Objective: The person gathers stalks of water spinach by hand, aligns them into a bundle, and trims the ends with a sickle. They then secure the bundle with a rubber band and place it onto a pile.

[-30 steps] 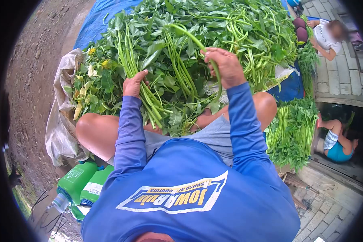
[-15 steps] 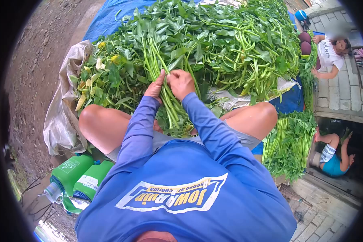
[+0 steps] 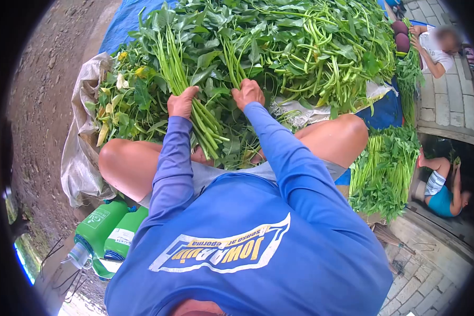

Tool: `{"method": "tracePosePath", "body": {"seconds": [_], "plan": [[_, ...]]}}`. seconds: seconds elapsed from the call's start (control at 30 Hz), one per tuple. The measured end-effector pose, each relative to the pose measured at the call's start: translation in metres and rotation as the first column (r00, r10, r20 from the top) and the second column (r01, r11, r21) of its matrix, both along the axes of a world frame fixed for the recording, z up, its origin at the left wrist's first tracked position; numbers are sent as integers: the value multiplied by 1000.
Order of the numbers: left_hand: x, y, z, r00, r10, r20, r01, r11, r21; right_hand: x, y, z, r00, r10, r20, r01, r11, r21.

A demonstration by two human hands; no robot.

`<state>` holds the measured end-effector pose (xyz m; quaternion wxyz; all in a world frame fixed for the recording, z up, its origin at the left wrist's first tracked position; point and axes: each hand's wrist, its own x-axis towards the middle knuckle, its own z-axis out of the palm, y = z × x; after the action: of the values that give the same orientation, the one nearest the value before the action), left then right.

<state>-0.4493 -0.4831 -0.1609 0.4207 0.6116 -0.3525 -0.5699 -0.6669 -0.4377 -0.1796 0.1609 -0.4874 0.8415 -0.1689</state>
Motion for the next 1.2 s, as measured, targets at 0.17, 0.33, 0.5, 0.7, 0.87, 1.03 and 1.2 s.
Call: {"method": "tracePosePath", "body": {"seconds": [0.17,0.33,0.5,0.7,0.87,1.03,1.2], "plan": [[2,-2,9,999,-22,-37,23,999,35,-31,-18,0,919,-42,391,77,994,-76],[-9,-2,9,997,-69,-27,70,995,74,-74,-22,114,225,4,974,246,967,-61],[-16,-3,15,989,-124,-79,128,990,53,-97,-32,177,224,172,959,271,935,-231],[-21,3,9,990,-141,7,140,988,63,-49,-62,214,667,261,698,247,806,-537],[-27,10,4,986,-152,70,148,988,54,14,-77,134,903,325,279,-170,870,-462],[-24,18,-5,963,-142,-228,150,988,18,52,-56,80,598,-5,801,11,1000,-2],[-22,17,-10,935,-156,-320,173,985,25,39,-63,60,594,7,805,-42,999,22]]}}
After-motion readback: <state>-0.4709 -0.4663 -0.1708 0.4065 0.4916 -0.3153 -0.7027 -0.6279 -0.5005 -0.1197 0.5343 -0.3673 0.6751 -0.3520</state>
